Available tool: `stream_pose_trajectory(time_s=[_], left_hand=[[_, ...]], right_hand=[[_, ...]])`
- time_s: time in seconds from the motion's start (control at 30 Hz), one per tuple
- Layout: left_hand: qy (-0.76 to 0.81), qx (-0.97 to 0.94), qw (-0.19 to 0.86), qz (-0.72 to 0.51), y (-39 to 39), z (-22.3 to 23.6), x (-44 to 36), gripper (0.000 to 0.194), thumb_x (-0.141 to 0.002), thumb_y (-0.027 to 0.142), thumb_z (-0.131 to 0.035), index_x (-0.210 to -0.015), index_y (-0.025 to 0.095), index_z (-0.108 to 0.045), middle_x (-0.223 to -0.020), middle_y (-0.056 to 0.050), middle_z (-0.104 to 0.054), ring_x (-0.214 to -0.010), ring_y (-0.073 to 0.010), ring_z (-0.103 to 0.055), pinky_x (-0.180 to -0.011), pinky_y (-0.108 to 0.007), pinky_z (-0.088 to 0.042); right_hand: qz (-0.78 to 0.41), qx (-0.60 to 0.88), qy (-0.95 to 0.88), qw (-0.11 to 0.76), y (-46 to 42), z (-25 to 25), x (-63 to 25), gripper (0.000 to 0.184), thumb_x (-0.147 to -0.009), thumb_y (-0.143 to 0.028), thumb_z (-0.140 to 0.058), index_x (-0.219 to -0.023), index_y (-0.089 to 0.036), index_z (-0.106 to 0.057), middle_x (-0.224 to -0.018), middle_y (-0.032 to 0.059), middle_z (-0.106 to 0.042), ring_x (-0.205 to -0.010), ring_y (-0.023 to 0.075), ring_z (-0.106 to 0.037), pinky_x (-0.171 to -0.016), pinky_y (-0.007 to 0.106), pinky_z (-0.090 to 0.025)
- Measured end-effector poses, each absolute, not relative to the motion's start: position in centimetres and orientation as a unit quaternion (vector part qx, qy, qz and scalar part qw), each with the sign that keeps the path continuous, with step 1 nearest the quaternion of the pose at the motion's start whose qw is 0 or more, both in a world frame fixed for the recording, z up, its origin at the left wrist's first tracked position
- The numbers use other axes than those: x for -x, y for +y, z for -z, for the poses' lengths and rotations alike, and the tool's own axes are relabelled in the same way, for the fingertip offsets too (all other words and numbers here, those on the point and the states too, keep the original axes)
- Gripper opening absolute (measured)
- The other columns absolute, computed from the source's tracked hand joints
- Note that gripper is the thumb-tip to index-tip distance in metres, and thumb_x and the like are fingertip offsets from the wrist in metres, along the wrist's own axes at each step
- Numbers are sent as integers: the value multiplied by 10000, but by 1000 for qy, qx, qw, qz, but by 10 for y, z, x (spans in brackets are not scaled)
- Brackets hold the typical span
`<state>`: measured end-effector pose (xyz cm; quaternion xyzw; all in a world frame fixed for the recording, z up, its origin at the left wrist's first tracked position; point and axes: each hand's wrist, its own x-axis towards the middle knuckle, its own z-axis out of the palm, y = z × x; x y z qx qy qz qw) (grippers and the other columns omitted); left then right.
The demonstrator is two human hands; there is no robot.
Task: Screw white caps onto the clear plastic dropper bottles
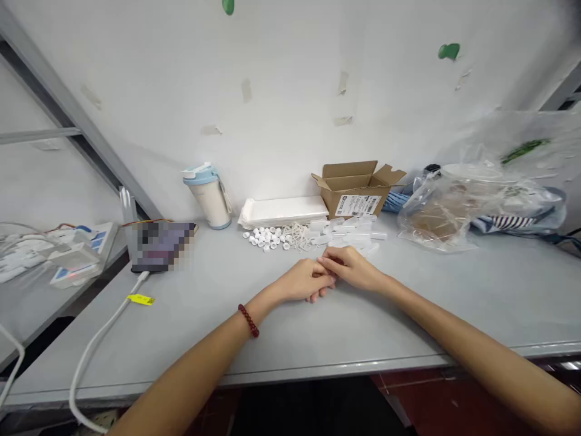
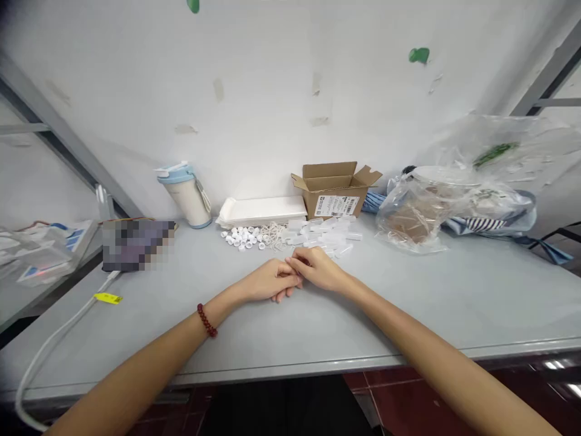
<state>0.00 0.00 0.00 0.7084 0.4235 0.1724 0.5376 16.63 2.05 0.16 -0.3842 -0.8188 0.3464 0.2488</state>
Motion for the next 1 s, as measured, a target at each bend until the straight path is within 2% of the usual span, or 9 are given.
stream_pose_trajectory(time_s=[0.1, 0.2, 0.33, 0.43, 0.57, 0.67, 0.77, 0.87, 1.0], left_hand=[[482, -710, 450, -247, 4, 1, 4, 256, -825, 324, -478, -682, 136, -576, -585, 19, -545, -436, -67, -481, -460, -207, -396], [529, -724, 274, -347, 12, 5, 10, 211, -831, 259, -470, -695, 157, -595, -663, -8, -601, -598, -117, -541, -604, -257, -460], [510, -769, 61, -382, 24, 16, 15, 149, -802, 147, -501, -836, 170, -644, -941, -80, -634, -962, -221, -527, -856, -388, -461], [477, -806, -3, -351, 31, 25, 16, 199, -797, 116, -500, -906, 165, -658, -1091, -103, -607, -1139, -271, -429, -960, -454, -409], [461, -826, 0, -324, 36, 28, 15, 322, -801, 82, -462, -1077, 126, -622, -1133, -103, -614, -1163, -268, -423, -989, -445, -399], [486, -791, 15, -371, 38, 24, 15, 374, -791, 61, -449, -1128, 121, -602, -1168, -103, -614, -1128, -248, -462, -994, -438, -400], [509, -738, 68, -438, 38, 19, 16, 368, -783, 47, -450, -1089, 144, -630, -1161, -92, -635, -1118, -222, -508, -980, -411, -420], [509, -684, 157, -499, 36, 14, 15, 267, -810, 103, -473, -985, 138, -671, -1092, -98, -671, -1048, -201, -578, -879, -354, -481], [503, -592, 276, -566, 33, 11, 13, 160, -770, 185, -571, -869, 128, -684, -926, -83, -703, -848, -168, -637, -757, -301, -513]], right_hand=[[-260, 408, -809, 334, 26, 3, -170, 344, -891, -457, -425, -685, -194, -510, -597, -7, -553, -540, 113, -459, -530, 255, -362], [-147, 421, -813, 373, 38, 10, -177, 277, -907, -391, -415, -770, -192, -550, -706, 27, -585, -624, 139, -498, -574, 271, -388], [21, 411, -859, 305, 55, 16, -185, 222, -912, -255, -411, -953, -195, -620, -954, 91, -635, -894, 215, -518, -683, 308, -396], [101, 401, -883, 223, 61, 15, -182, 245, -900, -184, -421, -1021, -196, -634, -1082, 97, -633, -993, 242, -488, -737, 335, -361], [171, 405, -886, 150, 60, 14, -171, 271, -909, -137, -384, -1031, -179, -622, -1092, 104, -643, -1037, 257, -468, -760, 364, -297], [182, 408, -886, 127, 58, 15, -165, 273, -915, -129, -356, -1021, -164, -604, -1057, 112, -651, -1050, 265, -456, -783, 379, -270], [177, 419, -883, 119, 59, 18, -163, 268, -900, -110, -358, -1015, -149, -597, -1038, 124, -653, -1055, 274, -450, -811, 398, -262], [187, 419, -880, 128, 61, 20, -162, 293, -881, -80, -356, -1049, -138, -590, -1000, 134, -649, -1020, 276, -467, -835, 420, -276], [187, 407, -868, 214, 60, 21, -162, 305, -889, -97, -364, -1126, -132, -554, -1041, 141, -625, -994, 268, -494, -854, 427, -328]])
